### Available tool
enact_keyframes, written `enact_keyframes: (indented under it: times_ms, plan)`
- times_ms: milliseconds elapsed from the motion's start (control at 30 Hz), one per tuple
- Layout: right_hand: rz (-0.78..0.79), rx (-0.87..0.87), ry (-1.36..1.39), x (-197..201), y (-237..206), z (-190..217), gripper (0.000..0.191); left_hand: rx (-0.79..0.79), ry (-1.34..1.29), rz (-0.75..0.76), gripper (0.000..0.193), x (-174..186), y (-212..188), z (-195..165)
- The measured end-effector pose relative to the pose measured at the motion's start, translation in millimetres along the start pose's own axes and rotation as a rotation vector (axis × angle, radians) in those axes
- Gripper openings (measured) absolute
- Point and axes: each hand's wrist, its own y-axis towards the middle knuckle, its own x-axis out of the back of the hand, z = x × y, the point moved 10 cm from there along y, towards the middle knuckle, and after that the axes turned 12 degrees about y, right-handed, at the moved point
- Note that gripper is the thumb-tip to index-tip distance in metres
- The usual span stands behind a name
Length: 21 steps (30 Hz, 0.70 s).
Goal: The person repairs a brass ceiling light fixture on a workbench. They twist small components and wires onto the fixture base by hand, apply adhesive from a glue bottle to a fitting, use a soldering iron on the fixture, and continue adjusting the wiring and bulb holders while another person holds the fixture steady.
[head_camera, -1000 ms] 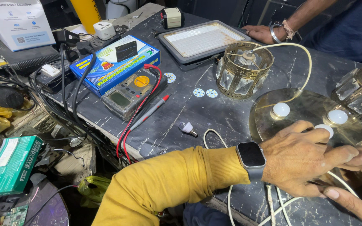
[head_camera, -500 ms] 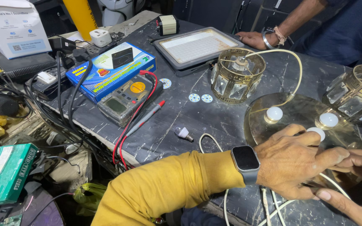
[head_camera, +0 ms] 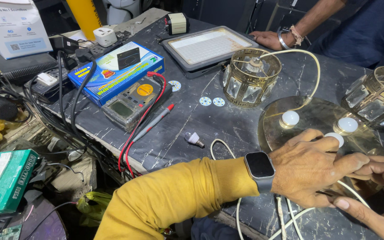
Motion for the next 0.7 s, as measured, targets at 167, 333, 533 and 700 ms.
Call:
enact_keyframes:
  times_ms: [167, 333, 533, 700]
  plan:
    - [-0.026, 0.085, 0.032, 5, 0, 5, 0.076, 0.022, 0.072, 0.127, 0.095, -11, 1, 3]
    - [-0.032, 0.093, -0.193, 8, -3, 5, 0.077, 0.014, -0.020, 0.080, 0.092, -5, 0, 1]
    - [0.001, 0.038, -0.139, 3, 2, 6, 0.077, 0.020, -0.018, 0.070, 0.090, -4, 0, 1]
    - [-0.002, 0.030, -0.100, 4, -1, 1, 0.079, 0.023, -0.035, 0.060, 0.092, -8, -1, 3]
